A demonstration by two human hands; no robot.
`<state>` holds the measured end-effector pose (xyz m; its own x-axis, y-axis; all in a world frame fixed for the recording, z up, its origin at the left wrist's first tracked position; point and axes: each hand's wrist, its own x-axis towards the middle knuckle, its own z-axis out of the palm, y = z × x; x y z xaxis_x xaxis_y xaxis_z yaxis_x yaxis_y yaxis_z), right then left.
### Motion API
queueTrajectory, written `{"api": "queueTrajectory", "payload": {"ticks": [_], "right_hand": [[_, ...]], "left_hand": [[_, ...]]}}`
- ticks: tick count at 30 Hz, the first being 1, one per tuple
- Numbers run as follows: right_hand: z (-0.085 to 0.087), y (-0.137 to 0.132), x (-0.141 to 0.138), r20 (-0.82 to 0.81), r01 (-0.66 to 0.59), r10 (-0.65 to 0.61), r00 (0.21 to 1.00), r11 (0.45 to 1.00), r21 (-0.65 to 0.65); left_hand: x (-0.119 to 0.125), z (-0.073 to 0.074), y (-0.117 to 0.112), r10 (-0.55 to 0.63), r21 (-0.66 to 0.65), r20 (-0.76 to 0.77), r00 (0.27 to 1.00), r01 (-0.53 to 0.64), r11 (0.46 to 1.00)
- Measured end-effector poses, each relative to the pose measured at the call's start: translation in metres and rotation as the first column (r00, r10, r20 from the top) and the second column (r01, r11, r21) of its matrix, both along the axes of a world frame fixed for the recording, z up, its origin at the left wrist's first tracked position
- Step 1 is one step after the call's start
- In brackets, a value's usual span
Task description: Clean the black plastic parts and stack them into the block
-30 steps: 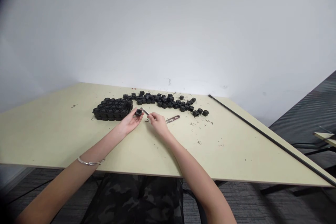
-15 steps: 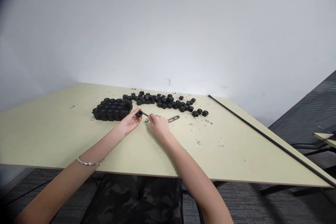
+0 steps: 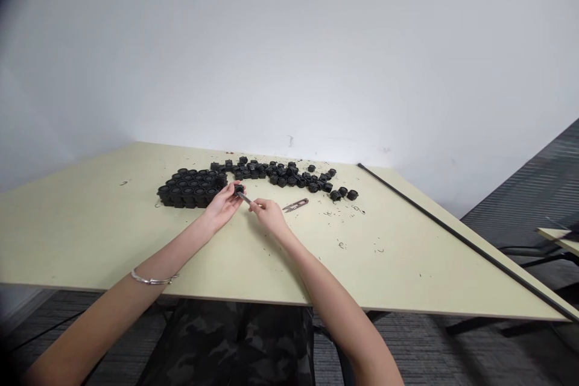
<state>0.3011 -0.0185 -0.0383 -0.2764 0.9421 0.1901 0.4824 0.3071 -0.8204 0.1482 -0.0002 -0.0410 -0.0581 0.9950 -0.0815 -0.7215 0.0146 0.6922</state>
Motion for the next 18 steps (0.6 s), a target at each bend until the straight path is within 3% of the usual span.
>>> {"api": "queueTrajectory", "payload": {"ticks": [4,7,12,18], "right_hand": [[0.003,-0.004,-0.001,-0.206,-0.086,0.034,0.978,0.965,-0.247],[0.006,-0.009,-0.002,-0.31,-0.142,0.025,0.951,0.922,-0.361],[0.009,-0.015,-0.001,-0.421,-0.227,0.022,0.907,0.867,-0.444],[0.007,-0.014,-0.001,-0.551,-0.383,0.042,0.833,0.762,-0.522]], "left_hand": [[0.0,0.001,-0.001,-0.023,0.042,-0.012,1.0,0.024,0.999],[0.0,0.001,-0.001,-0.021,0.062,-0.013,1.0,0.022,0.998],[0.0,0.002,-0.001,-0.028,0.09,-0.005,1.0,0.028,0.996],[0.001,0.006,-0.004,-0.021,0.102,0.002,1.0,0.021,0.995]]}}
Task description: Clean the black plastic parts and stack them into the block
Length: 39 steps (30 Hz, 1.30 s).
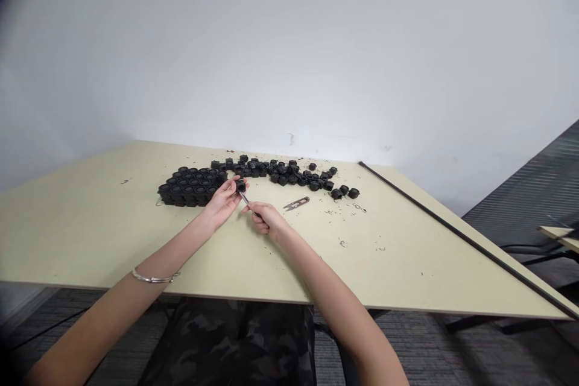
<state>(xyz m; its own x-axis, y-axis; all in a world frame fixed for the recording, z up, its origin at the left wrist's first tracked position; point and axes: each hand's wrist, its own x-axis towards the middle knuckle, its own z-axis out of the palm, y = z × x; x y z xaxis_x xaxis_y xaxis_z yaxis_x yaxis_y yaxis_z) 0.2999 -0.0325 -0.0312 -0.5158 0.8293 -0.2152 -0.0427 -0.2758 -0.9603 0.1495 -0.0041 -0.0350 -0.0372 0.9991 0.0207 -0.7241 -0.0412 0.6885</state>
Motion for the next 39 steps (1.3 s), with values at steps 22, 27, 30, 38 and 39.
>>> {"api": "queueTrajectory", "payload": {"ticks": [22,27,30,38,39], "right_hand": [[-0.006,0.011,-0.002,-0.358,0.102,-0.15,0.922,0.984,-0.149],[-0.012,0.017,-0.002,-0.394,0.193,-0.273,0.877,0.954,-0.231],[-0.015,0.019,-0.002,-0.409,0.209,-0.306,0.86,0.942,-0.264],[-0.017,0.018,-0.004,-0.39,0.209,-0.295,0.872,0.946,-0.247],[-0.017,0.018,-0.005,-0.39,0.212,-0.296,0.872,0.946,-0.244]], "left_hand": [[0.004,0.002,-0.005,-0.038,0.033,-0.129,0.991,0.042,0.999],[0.006,0.002,-0.009,0.047,0.168,-0.3,0.953,0.004,0.986],[0.005,0.004,-0.011,0.149,0.233,-0.416,0.897,-0.053,0.971],[0.003,0.015,-0.015,0.289,0.36,-0.518,0.805,-0.101,0.928],[0.001,0.017,-0.016,0.301,0.389,-0.541,0.786,-0.083,0.917]]}}
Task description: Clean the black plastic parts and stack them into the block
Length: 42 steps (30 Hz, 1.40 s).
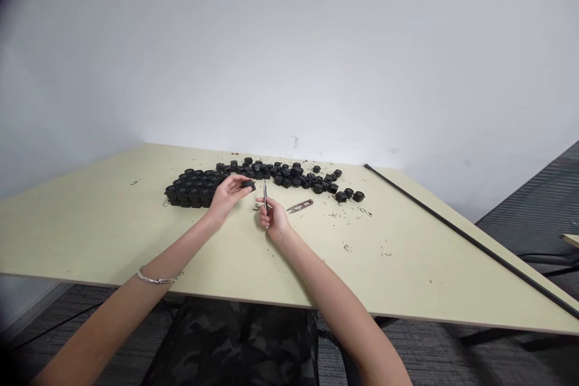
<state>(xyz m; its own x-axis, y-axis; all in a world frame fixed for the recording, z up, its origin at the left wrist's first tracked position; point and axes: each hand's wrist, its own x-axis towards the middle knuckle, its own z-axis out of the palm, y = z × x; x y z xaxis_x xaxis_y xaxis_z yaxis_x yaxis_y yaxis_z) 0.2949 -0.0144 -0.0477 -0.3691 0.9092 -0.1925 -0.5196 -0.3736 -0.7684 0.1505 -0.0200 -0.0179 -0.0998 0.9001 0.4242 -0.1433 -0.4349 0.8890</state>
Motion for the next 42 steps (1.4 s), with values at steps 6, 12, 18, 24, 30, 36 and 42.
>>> {"api": "queueTrajectory", "payload": {"ticks": [6,12,18,24,30,36,42], "right_hand": [[-0.001,-0.001,-0.003,0.024,-0.02,0.02,1.0,1.0,0.015],[-0.003,-0.001,-0.004,0.043,-0.018,0.016,0.999,0.999,0.037],[-0.002,-0.003,-0.006,0.073,-0.024,0.02,0.997,0.998,0.054],[0.0,-0.005,-0.007,0.093,-0.043,0.038,0.995,0.998,0.053],[0.0,-0.006,-0.008,0.101,-0.058,0.051,0.994,0.996,0.071],[-0.001,-0.007,-0.009,0.104,-0.065,0.057,0.993,0.995,0.075],[0.0,-0.007,-0.01,0.113,-0.065,0.057,0.992,0.995,0.073]], "left_hand": [[-0.046,0.014,0.007,0.1,0.143,-0.296,0.95,-0.06,0.988],[-0.137,0.025,0.043,0.409,0.179,-0.394,0.823,-0.368,0.912],[-0.202,0.028,0.065,0.392,-0.053,-0.5,0.772,-0.479,0.876],[-0.211,0.025,0.07,0.3,-0.097,-0.628,0.718,-0.455,0.885],[-0.211,0.027,0.081,0.231,-0.071,-0.694,0.682,-0.384,0.92],[-0.209,0.026,0.084,0.261,0.022,-0.708,0.656,-0.35,0.937],[-0.209,0.024,0.089,0.27,0.091,-0.765,0.586,-0.317,0.944]]}}
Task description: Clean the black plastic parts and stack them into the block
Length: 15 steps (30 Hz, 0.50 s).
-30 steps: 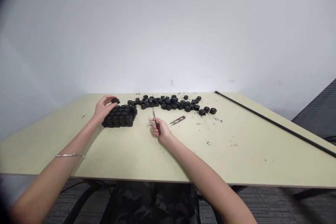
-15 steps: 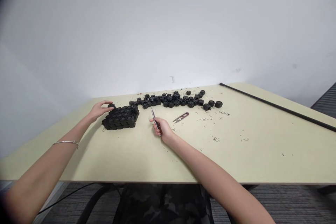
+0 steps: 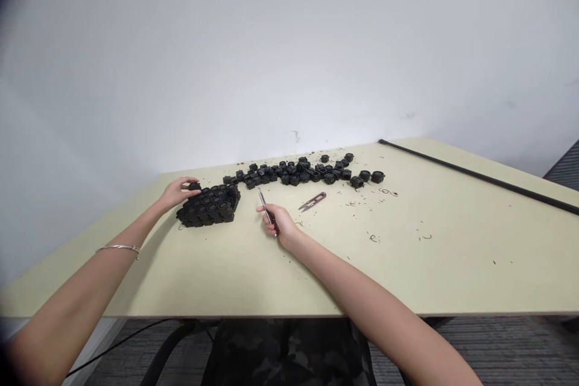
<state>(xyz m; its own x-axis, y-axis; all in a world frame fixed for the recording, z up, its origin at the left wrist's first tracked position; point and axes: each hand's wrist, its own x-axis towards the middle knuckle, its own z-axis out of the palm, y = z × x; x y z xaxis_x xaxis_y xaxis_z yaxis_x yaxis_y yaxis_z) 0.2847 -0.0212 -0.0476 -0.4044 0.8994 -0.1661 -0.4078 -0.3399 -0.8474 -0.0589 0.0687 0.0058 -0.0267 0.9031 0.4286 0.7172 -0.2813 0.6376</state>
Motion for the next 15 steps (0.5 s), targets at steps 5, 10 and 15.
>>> {"api": "queueTrajectory", "payload": {"ticks": [5,10,15], "right_hand": [[0.0,0.0,0.0,0.008,0.004,-0.005,1.0,1.0,0.008],[-0.001,0.0,-0.001,0.006,-0.003,0.003,1.0,1.0,0.007],[0.002,-0.001,-0.001,0.018,0.001,-0.001,1.0,1.0,0.008]], "left_hand": [[-0.005,-0.001,0.0,-0.023,-0.1,-0.102,0.995,0.013,0.995],[-0.006,0.008,-0.009,-0.029,-0.194,-0.168,0.985,-0.004,0.981],[-0.005,0.024,-0.019,0.001,-0.175,-0.186,0.983,-0.035,0.984]]}}
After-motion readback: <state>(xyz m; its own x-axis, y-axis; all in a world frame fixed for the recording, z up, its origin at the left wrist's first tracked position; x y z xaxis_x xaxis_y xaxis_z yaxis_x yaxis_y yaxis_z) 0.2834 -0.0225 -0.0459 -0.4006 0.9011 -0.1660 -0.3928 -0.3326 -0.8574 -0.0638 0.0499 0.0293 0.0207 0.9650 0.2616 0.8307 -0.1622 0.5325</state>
